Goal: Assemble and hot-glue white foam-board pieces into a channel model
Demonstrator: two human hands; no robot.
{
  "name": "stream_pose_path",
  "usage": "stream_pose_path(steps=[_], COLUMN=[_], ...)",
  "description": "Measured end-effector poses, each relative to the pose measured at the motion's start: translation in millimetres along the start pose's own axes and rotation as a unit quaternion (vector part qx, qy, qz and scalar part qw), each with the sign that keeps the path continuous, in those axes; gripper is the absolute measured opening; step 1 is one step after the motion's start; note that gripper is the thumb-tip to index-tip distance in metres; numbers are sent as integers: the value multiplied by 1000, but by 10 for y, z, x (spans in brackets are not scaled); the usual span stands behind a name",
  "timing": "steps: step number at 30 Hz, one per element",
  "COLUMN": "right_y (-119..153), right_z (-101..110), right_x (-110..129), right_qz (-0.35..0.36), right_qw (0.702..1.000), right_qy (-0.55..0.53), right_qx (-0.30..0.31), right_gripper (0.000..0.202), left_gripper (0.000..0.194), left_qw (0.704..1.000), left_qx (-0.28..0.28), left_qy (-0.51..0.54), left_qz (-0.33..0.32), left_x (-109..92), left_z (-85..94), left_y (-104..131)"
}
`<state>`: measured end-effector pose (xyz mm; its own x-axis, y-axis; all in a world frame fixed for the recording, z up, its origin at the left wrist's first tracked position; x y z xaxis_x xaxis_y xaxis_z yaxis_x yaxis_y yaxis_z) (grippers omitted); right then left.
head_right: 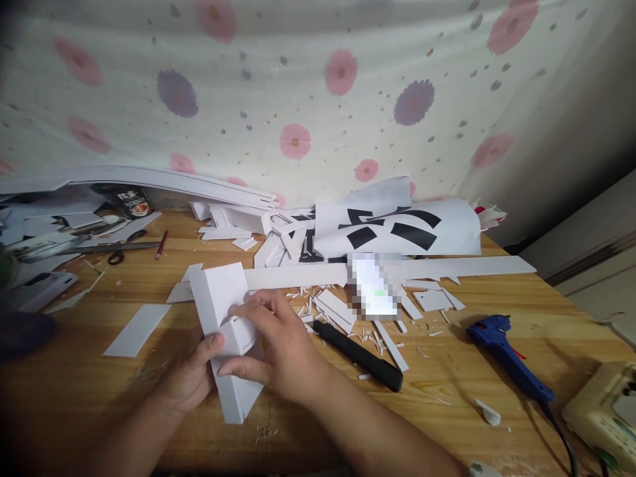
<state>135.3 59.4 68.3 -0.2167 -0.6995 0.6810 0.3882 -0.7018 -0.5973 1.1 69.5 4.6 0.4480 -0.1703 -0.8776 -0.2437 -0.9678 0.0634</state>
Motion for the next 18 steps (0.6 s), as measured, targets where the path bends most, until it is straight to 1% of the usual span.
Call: stream_pose_path(steps=[3, 5, 7, 12, 18], right_y=[23, 34, 37, 25, 26], right_z=[-4, -12, -16, -6, -29], right_x=[-6, -2, 1, 18, 18], right_qz=[7, 13, 12, 13, 12], right_qw=[1000, 999, 999, 999, 999], right_qy=[2, 5, 6, -7, 0], right_qx=[9, 29, 45, 38, 33], right_gripper=[61, 70, 73, 61, 60], left_gripper=[54, 55, 55, 50, 56], left_qw=[1000, 999, 999, 999, 999], left_qx=[14, 34, 45, 41, 39], left_qy=[-7, -6, -7, -5, 7], left_qz=[13, 11, 3, 15, 10], left_x=[-5, -8, -5, 44, 32], left_z=[-22, -48, -59, -46, -74], left_y=[2, 6, 12, 35, 37])
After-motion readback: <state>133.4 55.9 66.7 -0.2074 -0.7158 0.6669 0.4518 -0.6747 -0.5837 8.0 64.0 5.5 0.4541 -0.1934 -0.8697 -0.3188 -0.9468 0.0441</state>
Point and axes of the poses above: each hand's wrist, its own y-axis away from the middle knuckle, its own z-axis out of the back of the hand, x = y × z, the point moved 5 cm from there along -y, towards the middle knuckle, and after that the axes turned 4 degrees about -y, right-handed, at the moved point
